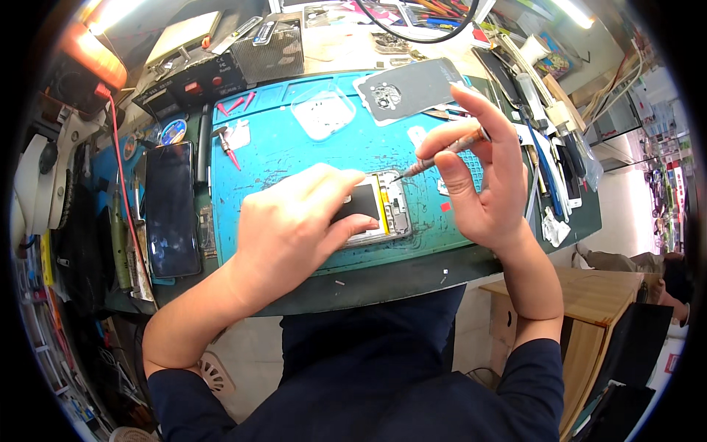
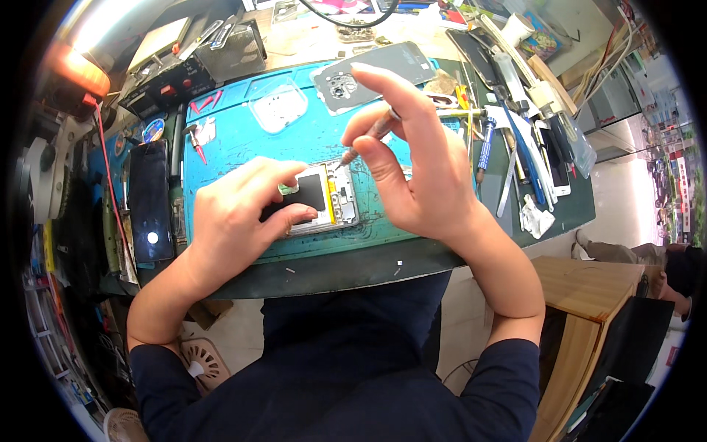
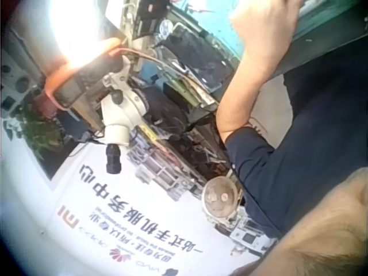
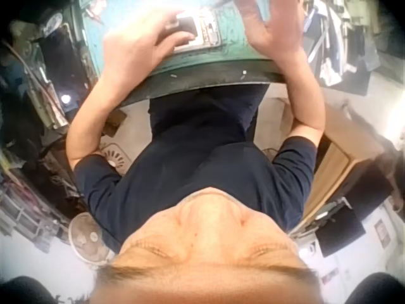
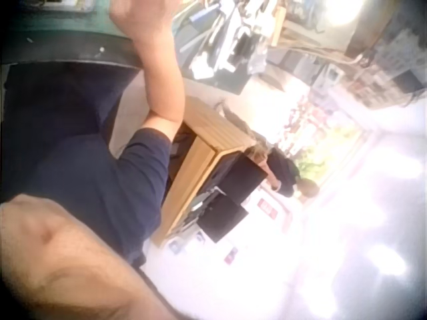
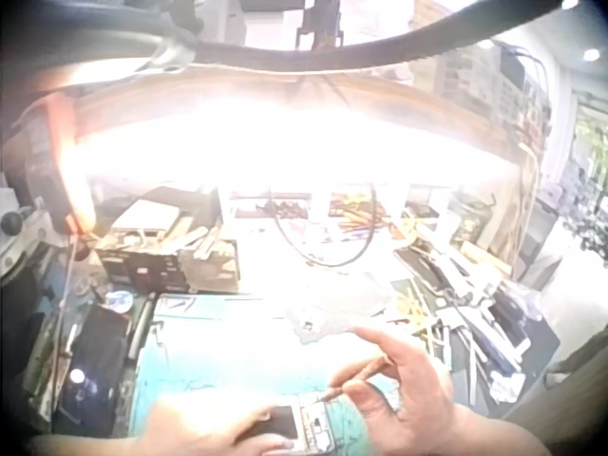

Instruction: The person reassembles a disassembled smartphone by connecting internal ribbon cables and placing the battery into the chassis. They use a toothbrush to clean the interior of the phone frame and then attach the screen assembly. Finally, the person powers on the device to verify functionality.

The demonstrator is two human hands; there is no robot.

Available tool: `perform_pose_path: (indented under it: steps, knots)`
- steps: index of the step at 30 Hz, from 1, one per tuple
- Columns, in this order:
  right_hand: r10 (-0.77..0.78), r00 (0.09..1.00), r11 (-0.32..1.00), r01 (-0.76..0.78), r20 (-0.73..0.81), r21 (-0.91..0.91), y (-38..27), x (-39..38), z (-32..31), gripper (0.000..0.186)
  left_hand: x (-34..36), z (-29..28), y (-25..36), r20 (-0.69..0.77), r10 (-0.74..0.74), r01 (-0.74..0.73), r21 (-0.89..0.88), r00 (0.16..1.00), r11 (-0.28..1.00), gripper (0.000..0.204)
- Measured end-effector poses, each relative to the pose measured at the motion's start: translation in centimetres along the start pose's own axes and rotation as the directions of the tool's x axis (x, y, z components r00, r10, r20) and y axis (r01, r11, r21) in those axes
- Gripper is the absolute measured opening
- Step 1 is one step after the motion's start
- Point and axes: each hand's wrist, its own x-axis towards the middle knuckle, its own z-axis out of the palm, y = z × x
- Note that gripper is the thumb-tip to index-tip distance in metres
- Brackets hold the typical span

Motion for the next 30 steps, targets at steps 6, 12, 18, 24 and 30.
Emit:
perform_pose_path:
  steps: [6,12,18,24,30]
  knots:
    - [0.136,0.98,0.989,-0.125,0.144,-0.082,-0.7,-0.4,-0.2,0.053,-0.4,0.1,0.7,0.06,0.197,-0.205,0.158,0.978,0.966,0.045]
    - [0.115,0.979,0.987,-0.093,0.168,-0.134,-0.6,-0.2,-0.1,0.049,-0.6,0.0,0.9,0.107,0.181,-0.197,0.166,0.978,0.966,0.05]
    - [0.062,0.946,0.995,-0.035,0.318,-0.091,-0.7,0.7,-0.6,0.052,-0.8,0.0,1.0,0.114,0.165,-0.183,0.172,0.98,0.968,0.053]
    - [0.145,0.971,0.985,-0.123,0.192,-0.12,-1.5,1.4,0.3,0.051,-0.8,-0.2,1.2,0.148,0.154,-0.18,0.182,0.977,0.967,0.056]
    - [0.212,0.932,0.944,-0.119,0.293,-0.307,-2.3,2.0,-1.1,0.051,-0.9,-0.1,1.2,0.139,0.17,-0.195,0.199,0.976,0.96,0.058]
